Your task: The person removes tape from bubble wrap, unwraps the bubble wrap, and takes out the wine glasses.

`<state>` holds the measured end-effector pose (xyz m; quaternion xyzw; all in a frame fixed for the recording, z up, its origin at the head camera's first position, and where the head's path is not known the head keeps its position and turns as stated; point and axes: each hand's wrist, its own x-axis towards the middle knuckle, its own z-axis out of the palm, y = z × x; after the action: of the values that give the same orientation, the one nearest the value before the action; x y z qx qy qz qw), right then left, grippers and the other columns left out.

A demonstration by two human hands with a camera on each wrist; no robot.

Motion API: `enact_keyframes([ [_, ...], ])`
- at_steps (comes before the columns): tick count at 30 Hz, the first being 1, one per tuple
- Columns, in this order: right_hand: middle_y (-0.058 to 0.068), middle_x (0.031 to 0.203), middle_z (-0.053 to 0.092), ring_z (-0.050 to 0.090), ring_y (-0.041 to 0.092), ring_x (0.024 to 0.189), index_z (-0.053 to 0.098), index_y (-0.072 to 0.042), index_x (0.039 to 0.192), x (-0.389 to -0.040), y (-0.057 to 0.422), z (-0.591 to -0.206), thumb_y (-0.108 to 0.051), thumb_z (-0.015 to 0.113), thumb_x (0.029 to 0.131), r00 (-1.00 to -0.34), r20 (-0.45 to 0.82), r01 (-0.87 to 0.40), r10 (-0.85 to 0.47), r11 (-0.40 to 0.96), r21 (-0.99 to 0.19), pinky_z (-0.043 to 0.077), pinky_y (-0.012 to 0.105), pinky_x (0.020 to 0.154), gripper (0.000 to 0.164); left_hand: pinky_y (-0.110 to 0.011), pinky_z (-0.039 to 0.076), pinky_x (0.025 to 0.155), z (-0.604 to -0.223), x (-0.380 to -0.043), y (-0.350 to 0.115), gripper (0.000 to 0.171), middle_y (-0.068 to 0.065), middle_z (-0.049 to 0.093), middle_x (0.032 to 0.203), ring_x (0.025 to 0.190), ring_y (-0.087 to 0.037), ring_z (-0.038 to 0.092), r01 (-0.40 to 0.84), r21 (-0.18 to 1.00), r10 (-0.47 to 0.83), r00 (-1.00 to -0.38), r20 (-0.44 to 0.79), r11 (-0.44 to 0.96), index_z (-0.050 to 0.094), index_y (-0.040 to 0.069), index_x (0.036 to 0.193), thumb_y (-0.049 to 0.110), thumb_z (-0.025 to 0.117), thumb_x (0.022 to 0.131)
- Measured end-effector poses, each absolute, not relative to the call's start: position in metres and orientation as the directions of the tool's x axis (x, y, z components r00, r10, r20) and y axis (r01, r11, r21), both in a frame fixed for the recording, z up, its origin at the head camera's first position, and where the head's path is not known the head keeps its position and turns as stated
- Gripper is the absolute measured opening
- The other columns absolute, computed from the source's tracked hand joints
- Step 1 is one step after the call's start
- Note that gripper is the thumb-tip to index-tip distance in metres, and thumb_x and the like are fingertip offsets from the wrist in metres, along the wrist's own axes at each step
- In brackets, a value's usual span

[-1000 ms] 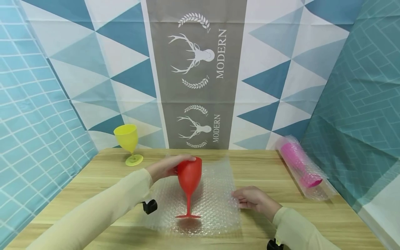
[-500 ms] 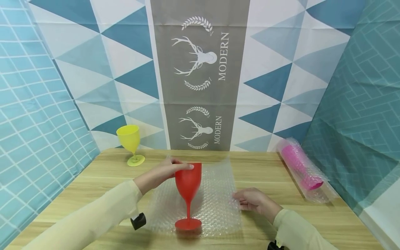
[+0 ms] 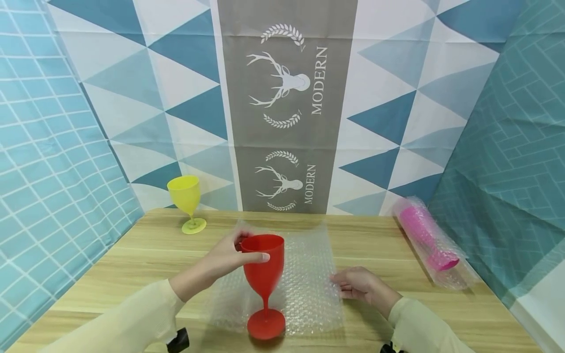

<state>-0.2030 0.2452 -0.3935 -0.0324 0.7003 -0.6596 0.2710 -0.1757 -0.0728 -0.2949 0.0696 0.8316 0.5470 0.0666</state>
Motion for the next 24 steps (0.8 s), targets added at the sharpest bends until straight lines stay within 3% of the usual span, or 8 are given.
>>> enact_keyframes([
  [6, -0.009, 0.081, 0.067, 0.065, 0.001, 0.077, 0.060, -0.005, 0.103, -0.201, 0.246, -0.393, -0.014, 0.059, 0.095, -0.851, -0.337, 0.311, -0.404, 0.131, -0.941, 0.057, 0.015, 0.072, 0.012, -0.029, 0.053, 0.075, -0.296, -0.160, -0.077, 0.060, -0.009, 0.065, 0.113, 0.100, -0.020, 0.060, 0.109, 0.926, 0.194, -0.980, 0.040, 0.363, 0.052, 0.007, 0.122, 0.025, 0.081, 0.073],
  [12, -0.010, 0.080, 0.067, 0.064, 0.000, 0.076, 0.061, -0.009, 0.097, -0.201, 0.246, -0.393, -0.014, 0.058, 0.096, -0.849, -0.332, 0.306, -0.411, 0.129, -0.943, 0.057, 0.015, 0.072, 0.006, -0.033, 0.057, 0.077, -0.293, -0.148, -0.084, 0.065, -0.009, 0.064, 0.118, 0.103, -0.021, 0.060, 0.118, 0.930, 0.153, -0.986, 0.068, 0.347, 0.051, 0.007, 0.126, 0.024, 0.082, 0.071],
  [24, -0.010, 0.080, 0.070, 0.066, 0.000, 0.076, 0.064, -0.008, 0.097, -0.200, 0.248, -0.397, -0.014, 0.058, 0.096, -0.846, -0.318, 0.297, -0.427, 0.117, -0.948, 0.057, 0.014, 0.071, 0.009, -0.035, 0.058, 0.085, -0.282, -0.147, -0.115, 0.067, -0.012, 0.059, 0.127, 0.112, -0.023, 0.059, 0.138, 0.939, 0.134, -0.986, 0.100, 0.314, 0.047, 0.008, 0.132, 0.023, 0.080, 0.075],
])
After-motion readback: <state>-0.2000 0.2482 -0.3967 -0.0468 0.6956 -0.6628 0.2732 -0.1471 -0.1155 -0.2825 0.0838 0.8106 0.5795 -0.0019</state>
